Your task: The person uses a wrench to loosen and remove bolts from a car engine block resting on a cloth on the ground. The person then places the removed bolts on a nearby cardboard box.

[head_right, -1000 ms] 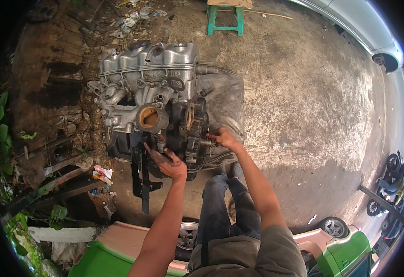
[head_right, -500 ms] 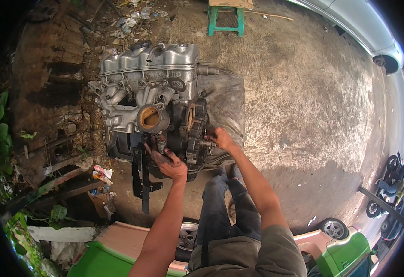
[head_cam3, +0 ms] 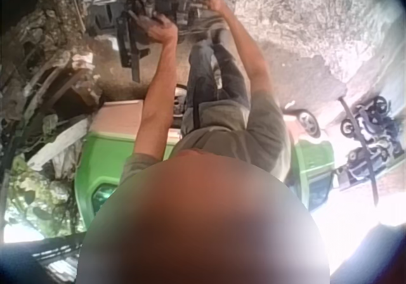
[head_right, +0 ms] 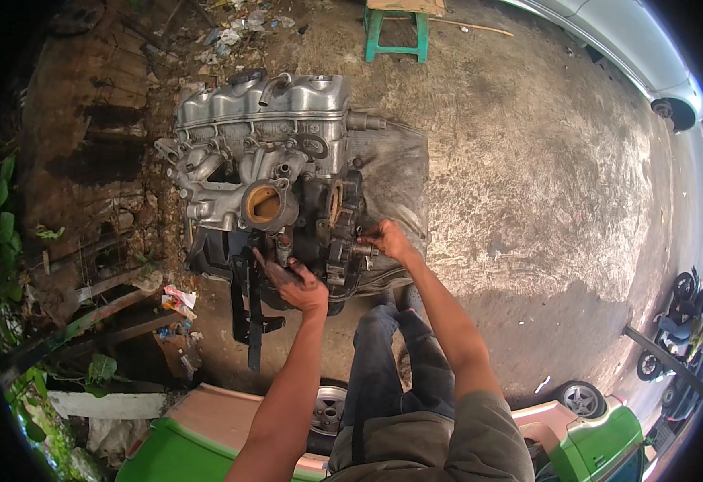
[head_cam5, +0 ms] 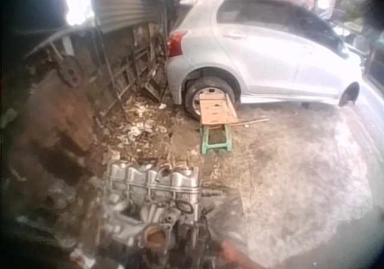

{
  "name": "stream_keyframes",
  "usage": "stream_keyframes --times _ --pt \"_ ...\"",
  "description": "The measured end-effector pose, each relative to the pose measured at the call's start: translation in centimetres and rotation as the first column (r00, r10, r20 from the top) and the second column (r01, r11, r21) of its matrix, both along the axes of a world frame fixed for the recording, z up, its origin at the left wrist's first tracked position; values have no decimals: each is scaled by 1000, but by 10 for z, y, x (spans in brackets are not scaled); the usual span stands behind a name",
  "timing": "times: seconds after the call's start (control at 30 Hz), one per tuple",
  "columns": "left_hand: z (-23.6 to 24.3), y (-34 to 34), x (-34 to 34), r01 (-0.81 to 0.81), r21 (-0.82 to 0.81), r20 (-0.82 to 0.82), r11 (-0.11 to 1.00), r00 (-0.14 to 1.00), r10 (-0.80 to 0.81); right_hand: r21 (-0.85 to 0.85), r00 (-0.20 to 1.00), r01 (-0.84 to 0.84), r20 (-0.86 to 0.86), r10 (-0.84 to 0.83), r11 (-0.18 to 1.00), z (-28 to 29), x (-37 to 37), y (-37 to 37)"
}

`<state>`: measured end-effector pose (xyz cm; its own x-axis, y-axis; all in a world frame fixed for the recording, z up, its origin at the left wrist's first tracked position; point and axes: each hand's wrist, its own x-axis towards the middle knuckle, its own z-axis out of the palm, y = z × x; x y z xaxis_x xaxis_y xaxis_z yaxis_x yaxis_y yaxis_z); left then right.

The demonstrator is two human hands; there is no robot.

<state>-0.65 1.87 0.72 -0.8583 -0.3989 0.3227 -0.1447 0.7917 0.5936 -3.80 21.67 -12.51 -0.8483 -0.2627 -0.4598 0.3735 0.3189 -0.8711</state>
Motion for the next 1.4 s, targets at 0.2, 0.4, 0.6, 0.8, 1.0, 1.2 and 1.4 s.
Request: stream_keyframes --times 0.2,0.4,0.6,0.8,1.0,1.2,1.4 --pt "-2 0 0 -2 4 4 1000 1000 2 13 998 -62 3 62 998 5 -6 2" --pt "1 0 0 2 1 5 1000 1000 -2 219 992 -125 42 119 968 5 -9 0" --pt "1 0 -1 13 -32 -16 999 1000 -14 199 977 -201 -30 211 959 8 -12 5" --pt "-3 0 0 -13 -52 -39 999 999 11 82 987 -133 -83 140 988 10 -6 5" --pt "-3 0 -1 -22 -38 -38 999 999 21 140 969 -172 -156 193 975 -13 -5 5" --pt "-3 0 0 -16 -19 -30 1000 999 15 148 974 -223 -10 227 963 -14 -6 5" --pt "-4 -1 0 -2 -20 -37 1000 999 2 137 975 -199 -76 210 970 -6 -7 5"
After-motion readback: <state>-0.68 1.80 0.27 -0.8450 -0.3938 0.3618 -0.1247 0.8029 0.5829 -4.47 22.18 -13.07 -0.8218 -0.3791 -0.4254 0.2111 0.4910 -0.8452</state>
